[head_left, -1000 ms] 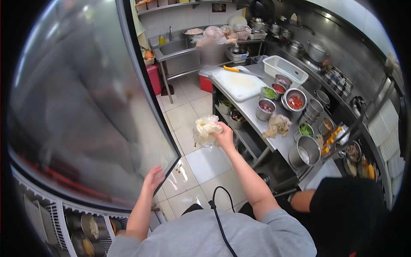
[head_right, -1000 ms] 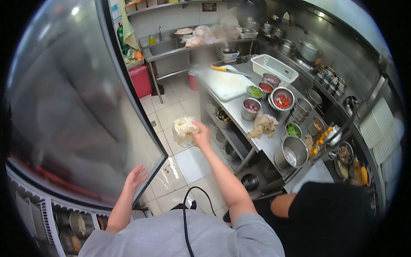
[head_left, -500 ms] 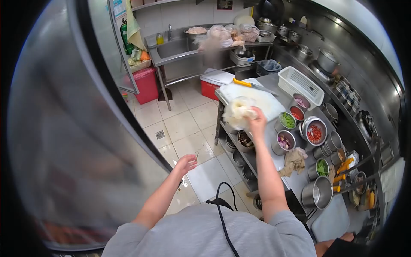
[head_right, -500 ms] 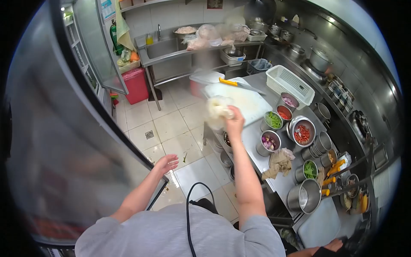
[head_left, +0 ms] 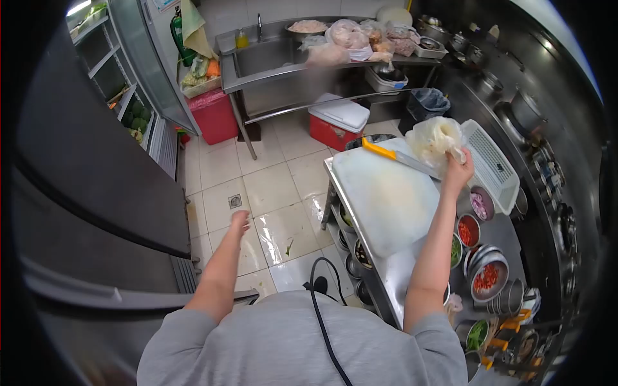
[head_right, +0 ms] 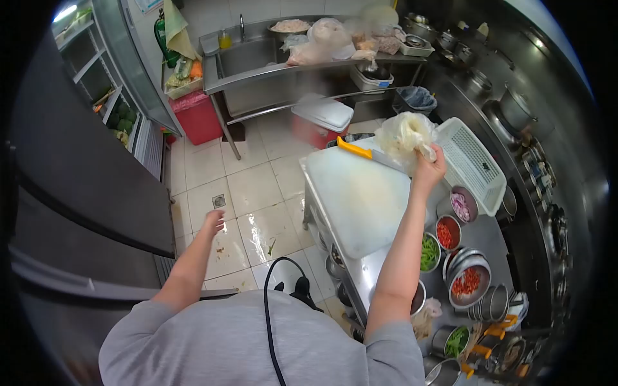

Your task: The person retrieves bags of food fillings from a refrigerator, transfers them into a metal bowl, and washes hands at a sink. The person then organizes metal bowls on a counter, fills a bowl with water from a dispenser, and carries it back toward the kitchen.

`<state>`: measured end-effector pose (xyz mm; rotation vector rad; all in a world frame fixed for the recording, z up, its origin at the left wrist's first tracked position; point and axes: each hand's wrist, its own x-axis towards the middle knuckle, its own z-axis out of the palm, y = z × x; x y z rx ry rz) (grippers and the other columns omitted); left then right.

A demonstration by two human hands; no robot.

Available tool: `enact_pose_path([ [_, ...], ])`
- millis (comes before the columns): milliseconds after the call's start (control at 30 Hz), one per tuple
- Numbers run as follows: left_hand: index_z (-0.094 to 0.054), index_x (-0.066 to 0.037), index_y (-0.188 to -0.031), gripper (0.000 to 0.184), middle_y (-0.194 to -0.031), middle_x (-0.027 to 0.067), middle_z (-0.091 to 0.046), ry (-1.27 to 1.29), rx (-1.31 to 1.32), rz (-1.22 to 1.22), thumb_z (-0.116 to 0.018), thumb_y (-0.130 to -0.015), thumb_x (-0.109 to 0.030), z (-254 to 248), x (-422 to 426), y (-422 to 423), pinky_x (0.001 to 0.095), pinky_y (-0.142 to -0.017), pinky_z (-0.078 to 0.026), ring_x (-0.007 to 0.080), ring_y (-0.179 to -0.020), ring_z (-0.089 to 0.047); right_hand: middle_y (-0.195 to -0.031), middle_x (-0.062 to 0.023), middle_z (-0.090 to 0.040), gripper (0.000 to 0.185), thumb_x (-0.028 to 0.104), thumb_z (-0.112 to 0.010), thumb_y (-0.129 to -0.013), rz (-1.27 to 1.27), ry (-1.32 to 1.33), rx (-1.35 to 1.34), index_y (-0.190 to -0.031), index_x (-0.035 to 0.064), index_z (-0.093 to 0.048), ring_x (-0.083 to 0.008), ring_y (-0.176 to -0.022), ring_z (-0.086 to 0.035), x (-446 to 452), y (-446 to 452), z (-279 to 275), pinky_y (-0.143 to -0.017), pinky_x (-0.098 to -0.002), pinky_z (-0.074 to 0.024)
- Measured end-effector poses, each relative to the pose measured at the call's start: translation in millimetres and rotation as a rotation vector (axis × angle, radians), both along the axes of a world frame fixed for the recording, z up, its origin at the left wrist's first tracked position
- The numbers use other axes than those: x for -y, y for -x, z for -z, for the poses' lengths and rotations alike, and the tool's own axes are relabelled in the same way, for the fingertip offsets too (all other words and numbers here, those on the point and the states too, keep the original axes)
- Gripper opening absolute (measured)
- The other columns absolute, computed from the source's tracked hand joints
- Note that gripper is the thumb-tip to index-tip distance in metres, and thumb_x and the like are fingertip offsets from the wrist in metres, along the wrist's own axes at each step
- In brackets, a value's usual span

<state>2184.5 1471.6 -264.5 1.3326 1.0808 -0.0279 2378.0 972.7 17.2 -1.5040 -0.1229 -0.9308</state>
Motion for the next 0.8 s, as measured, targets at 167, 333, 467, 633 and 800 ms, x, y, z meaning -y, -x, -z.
enact_pose_path([
  [167, -0.046, -0.008, -0.096, 0.033, -0.089, 0.0082, -0.046, -0.011, -0.076, -0.359, -0.055, -0.068, -0.024, 45.1, -121.6, 84.5, 0.0361, -0.065, -0.041, 0.0201, -0.071, -0.044, -0.071, 0.0008, -0.055, 0.018, -0.004, -0.064, -0.062, -0.114, 0.05, 0.051, -0.077, 0.0026, -0.057, -0.0074, -0.068, -0.049, -60.5, -89.2, -5.1, -0.062, -0.02, -0.0402],
  [333, -0.043, -0.009, -0.069, 0.006, -0.06, 0.0018, -0.033, 0.047, -0.325, -0.746, -0.048, -0.069, -0.01, 32.9, -183.5, 143.6, 0.029, -0.042, -0.027, 0.0126, -0.046, -0.03, -0.079, -0.0028, -0.057, 0.019, -0.005, -0.059, -0.063, -0.143, 0.129, 0.142, -0.08, 0.0021, -0.058, -0.0118, -0.075, -0.053, -134.1, -151.1, -11.9, -0.069, -0.022, -0.0406],
  [467, -0.047, -0.006, -0.07, 0.005, -0.056, 0.0031, -0.036, 0.05, -0.342, -0.773, -0.05, -0.069, -0.009, 31.3, -236.5, 155.4, 0.0346, -0.044, -0.033, 0.0159, -0.046, -0.034, -0.092, -0.0106, -0.057, 0.036, -0.005, -0.051, -0.054, 0.222, 0.587, 0.343, -0.087, 0.0062, -0.06, -0.0254, -0.088, -0.054, -170.1, -203.9, -13.9, -0.078, -0.029, -0.041],
  [633, -0.053, -0.005, -0.075, 0.014, -0.059, 0.0054, -0.047, -0.24, 0.001, -0.672, -0.056, -0.07, -0.017, 44.0, -349.2, 125.0, 0.0331, -0.047, -0.039, 0.0208, -0.051, -0.045, -0.11, -0.0148, -0.05, 0.045, 0.011, -0.064, -0.063, 0.292, 1.514, -0.109, -0.106, 0.0072, -0.052, -0.028, -0.096, -0.05, -144.3, -324.8, 119.5, -0.084, -0.0359, -0.0393],
  [800, -0.059, -0.007, -0.08, 0.018, -0.068, 0.003, -0.055, -0.593, 0.03, -0.682, -0.056, -0.067, -0.018, -120.1, -427.1, 14.6, 0.0307, -0.055, -0.04, 0.0144, -0.063, -0.05, -0.109, -0.0177, -0.051, 0.074, 0.01, -0.074, -0.051, -0.241, 0.992, -0.778, -0.116, -0.0024, -0.041, -0.0256, -0.1, -0.049, -146.6, -395.1, 197.7, -0.085, -0.0317, -0.0378],
])
